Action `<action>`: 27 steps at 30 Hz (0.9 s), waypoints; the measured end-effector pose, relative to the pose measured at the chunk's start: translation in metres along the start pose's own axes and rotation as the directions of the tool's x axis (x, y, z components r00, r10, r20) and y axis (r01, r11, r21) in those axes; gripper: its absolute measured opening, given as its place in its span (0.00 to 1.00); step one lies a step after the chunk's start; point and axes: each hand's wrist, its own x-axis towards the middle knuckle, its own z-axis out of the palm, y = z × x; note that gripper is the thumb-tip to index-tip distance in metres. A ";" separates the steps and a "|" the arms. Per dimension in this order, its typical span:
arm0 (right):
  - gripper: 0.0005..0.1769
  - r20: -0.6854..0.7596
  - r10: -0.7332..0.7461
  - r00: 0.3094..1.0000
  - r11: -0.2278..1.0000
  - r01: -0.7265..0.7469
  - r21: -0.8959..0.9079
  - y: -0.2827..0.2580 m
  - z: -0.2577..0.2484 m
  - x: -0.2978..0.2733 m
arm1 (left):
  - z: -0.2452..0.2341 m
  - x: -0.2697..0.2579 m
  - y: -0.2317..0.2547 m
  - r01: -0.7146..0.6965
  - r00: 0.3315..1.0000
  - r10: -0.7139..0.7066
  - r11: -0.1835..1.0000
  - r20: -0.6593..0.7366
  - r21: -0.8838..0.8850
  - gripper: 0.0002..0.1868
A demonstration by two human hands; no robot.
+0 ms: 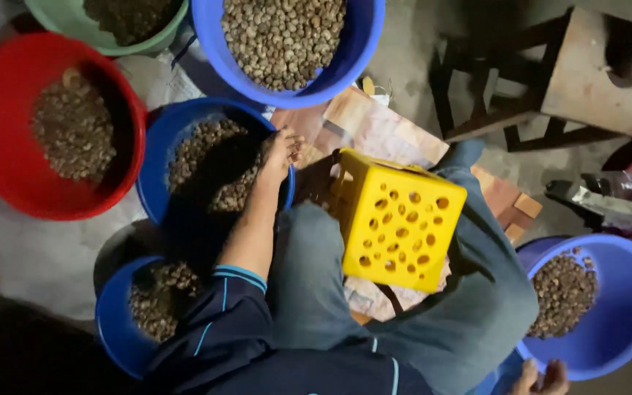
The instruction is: Manually sorting nuts from a large central bowl into several smaller surrounding bowls based on quality or type.
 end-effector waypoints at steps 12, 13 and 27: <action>0.34 0.116 -0.125 0.985 0.985 0.138 -0.106 -0.278 0.118 0.094 | 0.025 0.115 0.042 0.168 0.948 -0.143 0.984 -0.286 0.065 0.31; 0.34 0.115 -0.121 0.986 0.985 0.133 -0.109 -0.275 0.113 0.096 | 0.014 0.133 0.027 0.172 0.947 -0.146 0.983 -0.285 0.069 0.31; 0.25 0.508 -0.031 0.861 0.924 -0.170 0.344 -0.451 0.333 0.238 | -0.010 0.121 0.009 -0.049 0.880 0.000 0.995 -0.476 -0.091 0.21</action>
